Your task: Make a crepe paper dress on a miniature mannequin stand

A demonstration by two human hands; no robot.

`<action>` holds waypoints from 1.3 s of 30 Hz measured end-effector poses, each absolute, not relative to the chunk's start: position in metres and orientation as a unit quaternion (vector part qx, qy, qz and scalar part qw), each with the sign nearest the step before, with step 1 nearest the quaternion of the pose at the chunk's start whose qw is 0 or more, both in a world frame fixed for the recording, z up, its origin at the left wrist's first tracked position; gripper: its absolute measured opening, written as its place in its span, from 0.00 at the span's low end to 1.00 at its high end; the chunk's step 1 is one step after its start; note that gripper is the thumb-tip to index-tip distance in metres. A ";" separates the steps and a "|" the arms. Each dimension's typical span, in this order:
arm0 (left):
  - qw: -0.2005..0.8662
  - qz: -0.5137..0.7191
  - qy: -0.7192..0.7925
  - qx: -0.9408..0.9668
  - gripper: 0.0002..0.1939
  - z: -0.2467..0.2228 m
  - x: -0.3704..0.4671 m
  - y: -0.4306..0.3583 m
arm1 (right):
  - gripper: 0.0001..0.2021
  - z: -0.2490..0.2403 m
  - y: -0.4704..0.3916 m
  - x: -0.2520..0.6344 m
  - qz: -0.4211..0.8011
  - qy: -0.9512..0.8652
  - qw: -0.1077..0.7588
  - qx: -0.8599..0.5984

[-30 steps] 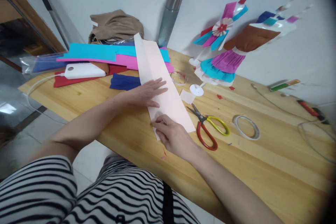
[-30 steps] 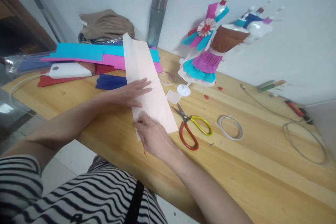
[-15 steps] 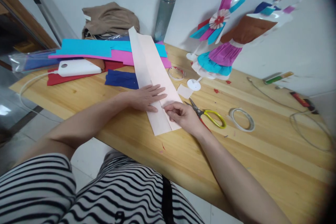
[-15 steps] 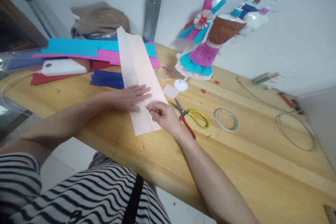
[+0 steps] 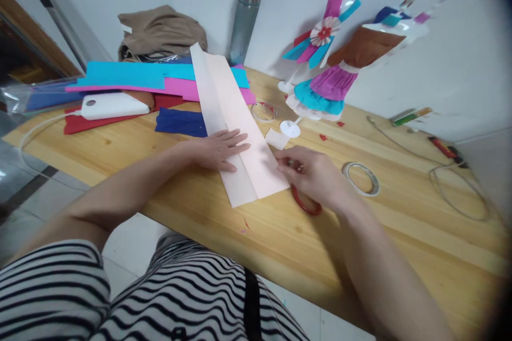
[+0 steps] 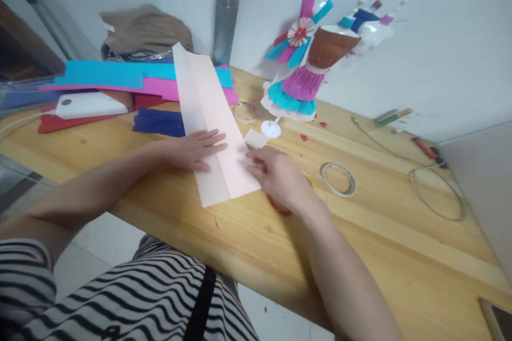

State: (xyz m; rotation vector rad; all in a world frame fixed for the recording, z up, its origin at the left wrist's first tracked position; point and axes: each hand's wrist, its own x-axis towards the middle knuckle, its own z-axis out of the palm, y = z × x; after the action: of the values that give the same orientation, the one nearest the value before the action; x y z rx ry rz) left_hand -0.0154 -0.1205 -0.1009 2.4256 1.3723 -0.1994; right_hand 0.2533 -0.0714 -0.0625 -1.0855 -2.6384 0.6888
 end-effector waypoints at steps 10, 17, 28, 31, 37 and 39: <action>0.155 -0.063 0.482 0.860 0.40 -0.103 -0.016 -0.119 | 0.29 -0.091 -0.083 0.321 0.072 -0.876 -0.049 -0.475; 0.155 -0.058 0.513 0.842 0.39 -0.100 -0.012 -0.118 | 0.25 -0.082 -0.080 0.325 0.288 -0.788 0.098 -0.535; 0.143 -0.048 0.543 0.826 0.39 -0.102 -0.025 -0.111 | 0.32 -0.080 -0.117 0.317 0.758 -0.541 0.120 -0.342; 0.147 -0.046 0.536 0.830 0.39 -0.101 -0.026 -0.110 | 0.31 -0.079 -0.122 0.324 0.830 -0.460 0.056 -0.312; 0.159 -0.060 0.541 0.824 0.40 -0.099 -0.025 -0.110 | 0.29 -0.079 -0.132 0.326 0.861 -0.391 -0.036 -0.323; 0.161 -0.061 0.543 0.822 0.40 -0.098 -0.026 -0.110 | 0.28 -0.078 -0.132 0.320 0.851 -0.402 -0.037 -0.336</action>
State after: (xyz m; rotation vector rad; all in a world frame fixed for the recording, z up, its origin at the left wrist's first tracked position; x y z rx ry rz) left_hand -0.0259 -0.1099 -0.0985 2.3471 1.5489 -0.1734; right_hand 0.3195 -0.1322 -0.0784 -1.0816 -1.2944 2.7376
